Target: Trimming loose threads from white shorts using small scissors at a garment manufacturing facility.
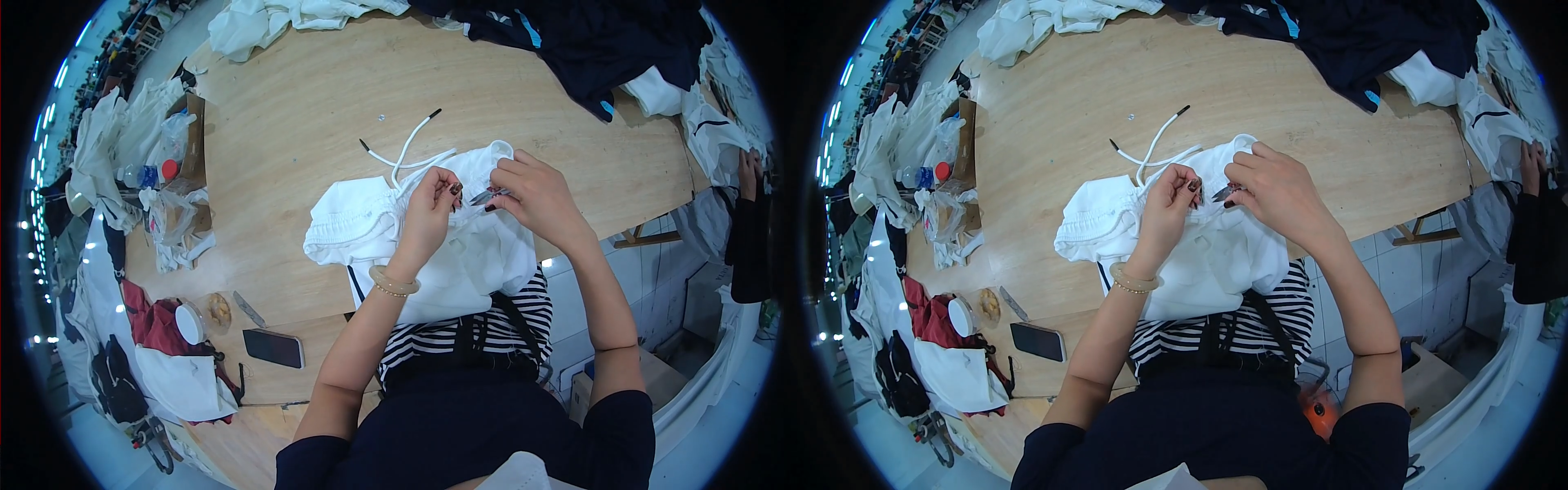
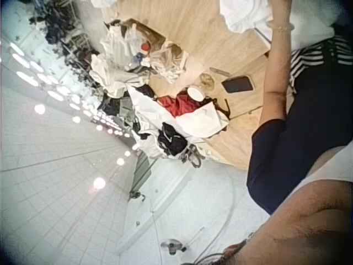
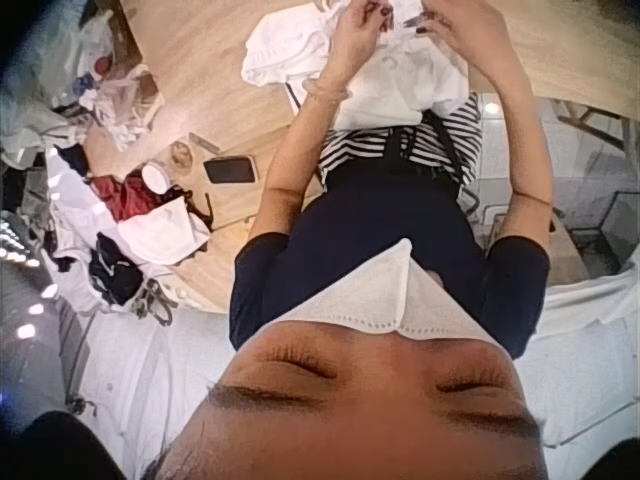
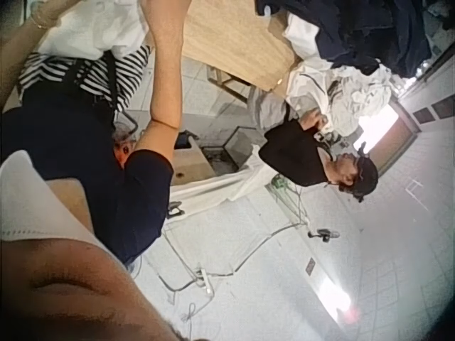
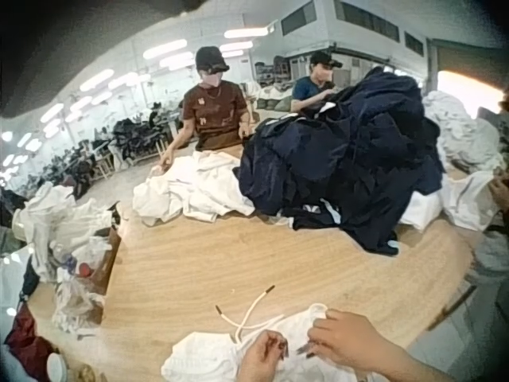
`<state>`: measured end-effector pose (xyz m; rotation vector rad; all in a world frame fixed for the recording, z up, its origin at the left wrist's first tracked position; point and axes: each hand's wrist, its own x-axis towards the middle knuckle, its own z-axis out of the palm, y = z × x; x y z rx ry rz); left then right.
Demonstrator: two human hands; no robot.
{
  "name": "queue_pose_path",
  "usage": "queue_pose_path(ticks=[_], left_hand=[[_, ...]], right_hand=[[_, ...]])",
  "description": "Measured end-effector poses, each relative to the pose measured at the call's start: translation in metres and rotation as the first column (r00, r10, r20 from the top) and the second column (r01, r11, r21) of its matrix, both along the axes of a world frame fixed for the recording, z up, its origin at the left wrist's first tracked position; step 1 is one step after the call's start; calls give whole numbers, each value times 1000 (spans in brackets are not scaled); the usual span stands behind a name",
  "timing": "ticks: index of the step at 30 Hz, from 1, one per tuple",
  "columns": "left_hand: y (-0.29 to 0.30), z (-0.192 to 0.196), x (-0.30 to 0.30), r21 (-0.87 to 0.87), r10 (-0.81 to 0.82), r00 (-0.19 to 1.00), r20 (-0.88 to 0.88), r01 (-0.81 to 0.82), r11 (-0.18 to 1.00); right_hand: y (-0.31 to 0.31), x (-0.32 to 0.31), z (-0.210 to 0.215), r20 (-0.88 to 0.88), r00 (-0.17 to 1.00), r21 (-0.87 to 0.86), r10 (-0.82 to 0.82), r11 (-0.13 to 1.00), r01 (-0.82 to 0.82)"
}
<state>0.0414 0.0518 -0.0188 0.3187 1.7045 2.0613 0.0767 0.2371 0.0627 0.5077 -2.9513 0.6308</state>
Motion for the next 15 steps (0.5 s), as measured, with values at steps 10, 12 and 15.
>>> queue_pose_path(ticks=[10,12,15], left_hand=[[-9,25,16,-496,-220,782,-583,-128,859],[-6,21,20,-475,-179,705,-686,-249,844],[-6,17,26,-480,-163,684,-710,-302,824]], right_hand=[[11,4,2,69,996,-12,-57,998,58],[9,4,2,93,993,-11,-72,997,74],[10,4,1,95,993,-7,-73,997,74]])
